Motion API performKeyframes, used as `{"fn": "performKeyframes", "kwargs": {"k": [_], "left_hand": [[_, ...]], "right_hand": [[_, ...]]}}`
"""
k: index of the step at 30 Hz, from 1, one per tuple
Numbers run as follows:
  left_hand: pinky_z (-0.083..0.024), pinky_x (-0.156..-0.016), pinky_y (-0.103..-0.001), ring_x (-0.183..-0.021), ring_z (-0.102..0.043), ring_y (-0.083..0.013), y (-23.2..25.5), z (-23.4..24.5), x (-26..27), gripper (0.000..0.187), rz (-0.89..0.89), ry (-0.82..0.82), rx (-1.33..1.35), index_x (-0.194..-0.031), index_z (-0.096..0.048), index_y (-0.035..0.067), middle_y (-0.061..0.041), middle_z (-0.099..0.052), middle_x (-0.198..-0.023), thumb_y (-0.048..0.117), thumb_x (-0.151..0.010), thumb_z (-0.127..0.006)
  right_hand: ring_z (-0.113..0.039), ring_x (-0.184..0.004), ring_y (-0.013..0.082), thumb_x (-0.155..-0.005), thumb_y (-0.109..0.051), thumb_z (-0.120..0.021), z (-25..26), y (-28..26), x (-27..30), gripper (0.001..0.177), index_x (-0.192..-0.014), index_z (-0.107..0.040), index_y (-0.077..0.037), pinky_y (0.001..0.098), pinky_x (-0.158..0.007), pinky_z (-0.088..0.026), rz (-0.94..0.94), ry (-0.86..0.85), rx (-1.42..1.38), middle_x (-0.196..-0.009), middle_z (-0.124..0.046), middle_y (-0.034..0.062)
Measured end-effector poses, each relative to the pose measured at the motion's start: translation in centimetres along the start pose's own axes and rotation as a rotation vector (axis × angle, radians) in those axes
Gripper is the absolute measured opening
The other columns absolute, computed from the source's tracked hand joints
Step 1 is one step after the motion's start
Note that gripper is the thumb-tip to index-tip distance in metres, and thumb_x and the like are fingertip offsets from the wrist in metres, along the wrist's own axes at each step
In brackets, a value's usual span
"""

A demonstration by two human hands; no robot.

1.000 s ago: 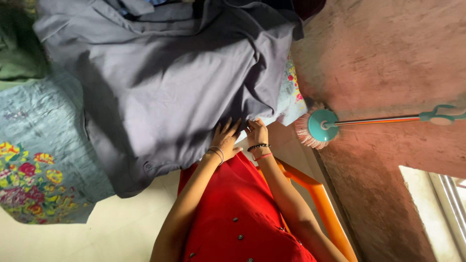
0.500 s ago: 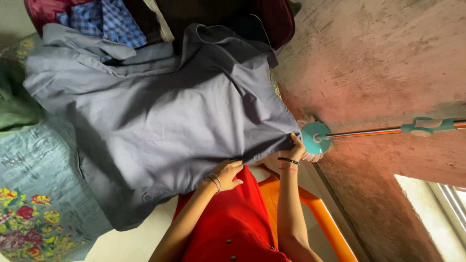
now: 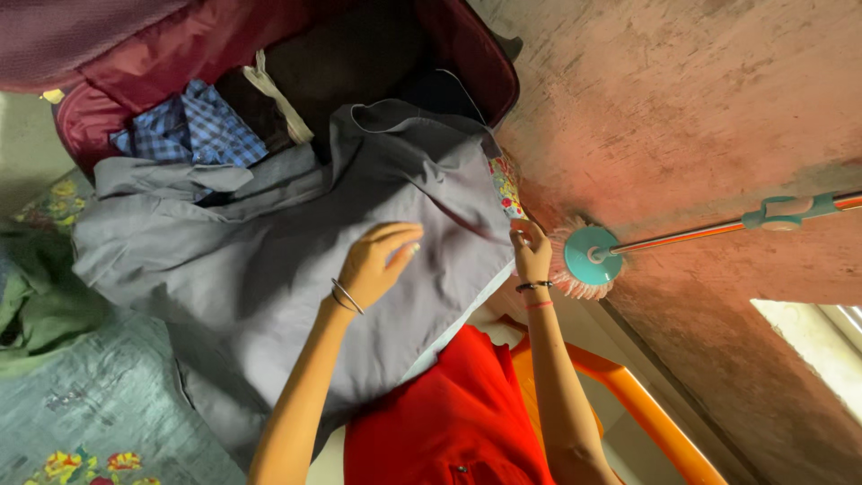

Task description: The person folds a blue checkered shirt and a grey jacket and places them into an open suitcase on a bed.

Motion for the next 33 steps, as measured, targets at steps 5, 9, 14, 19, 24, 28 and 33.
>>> {"fn": "performKeyframes", "kwargs": {"k": [5, 9, 14, 19, 24, 28, 33], "left_hand": [[-0.053, -0.098, -0.038, -0.115, -0.067, -0.0292, -3.5, 4.0, -5.8, 0.019, -0.057, 0.111, -0.195, -0.114, -0.072, 0.004, -0.010, -0.073, -0.119, 0.006, -0.096, -0.068], [-0.045, -0.111, -0.042, -0.131, -0.054, -0.0320, -8.0, 5.3, -10.4, 0.038, 0.023, 0.000, -0.356, -0.121, -0.071, 0.007, -0.008, -0.062, -0.138, 0.010, -0.084, -0.075], [-0.023, -0.113, -0.059, -0.145, -0.024, -0.0403, -13.5, 4.7, -16.4, 0.073, 0.125, -0.327, -0.728, -0.131, -0.070, 0.020, -0.009, -0.031, -0.164, 0.011, -0.061, -0.087], [-0.028, -0.116, -0.061, -0.147, -0.036, -0.0294, -22.7, 1.8, -19.9, 0.031, 0.183, -0.523, -1.038, -0.113, -0.078, 0.019, -0.003, -0.045, -0.156, 0.013, -0.083, -0.079], [-0.041, -0.110, -0.048, -0.126, -0.058, -0.0253, -27.0, 0.8, -21.9, 0.029, 0.220, -0.567, -1.033, -0.113, -0.078, 0.012, -0.003, -0.067, -0.127, 0.015, -0.084, -0.077], [-0.051, -0.094, -0.042, -0.106, -0.066, -0.0282, -23.3, 4.7, -24.4, 0.021, 0.158, -0.397, -0.707, -0.099, -0.079, 0.012, -0.005, -0.070, -0.106, 0.022, -0.081, -0.081], [-0.055, -0.083, -0.043, -0.092, -0.068, -0.0317, -17.9, 10.0, -28.2, 0.009, -0.020, -0.142, -0.590, -0.089, -0.081, 0.012, -0.006, -0.071, -0.095, 0.012, -0.080, -0.080]], "right_hand": [[-0.068, -0.103, 0.0242, -0.092, -0.004, -0.067, -3.6, -12.0, -2.8, 0.029, -0.121, -0.069, -0.005, 0.0341, -0.087, -0.056, 0.204, 0.074, 0.178, -0.116, -0.068, 0.0130], [-0.053, -0.124, 0.0432, -0.086, -0.006, -0.071, -5.5, -17.5, -5.6, 0.047, -0.132, -0.060, -0.003, 0.0471, -0.102, -0.047, 0.622, 0.080, 0.317, -0.137, -0.054, 0.0253], [-0.056, -0.121, 0.0449, -0.091, -0.006, -0.070, -6.9, -17.9, -7.8, 0.045, -0.136, -0.061, -0.005, 0.0469, -0.101, -0.048, 0.601, -0.154, 0.325, -0.134, -0.057, 0.0247], [-0.061, -0.116, 0.0361, -0.101, -0.011, -0.067, -7.7, -17.0, -9.0, 0.033, -0.134, -0.065, -0.010, 0.0440, -0.101, -0.051, 0.544, -0.066, 0.412, -0.127, -0.062, 0.0159], [-0.058, -0.097, 0.0343, -0.086, -0.025, -0.081, -8.1, -18.6, -10.4, 0.036, -0.118, -0.071, -0.011, 0.0448, -0.085, -0.048, 0.566, -0.080, 0.510, -0.108, -0.060, 0.0160], [-0.057, -0.092, 0.0323, -0.082, -0.027, -0.086, -8.9, -19.0, -10.9, 0.028, -0.106, -0.078, -0.013, 0.0453, -0.085, -0.048, 0.472, -0.076, 0.617, -0.094, -0.058, 0.0127], [-0.062, -0.080, 0.0300, -0.091, -0.017, -0.076, -7.8, -18.5, -12.0, 0.015, -0.102, -0.076, -0.008, 0.0396, -0.073, -0.050, 0.384, -0.153, 0.339, -0.091, -0.065, 0.0134]]}}
Point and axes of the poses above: each hand's wrist, its own x-axis away from the middle knuckle, its own z-axis out of the back of the hand, y = z × x, the point moved 1 cm from there along -x, towards the middle knuckle
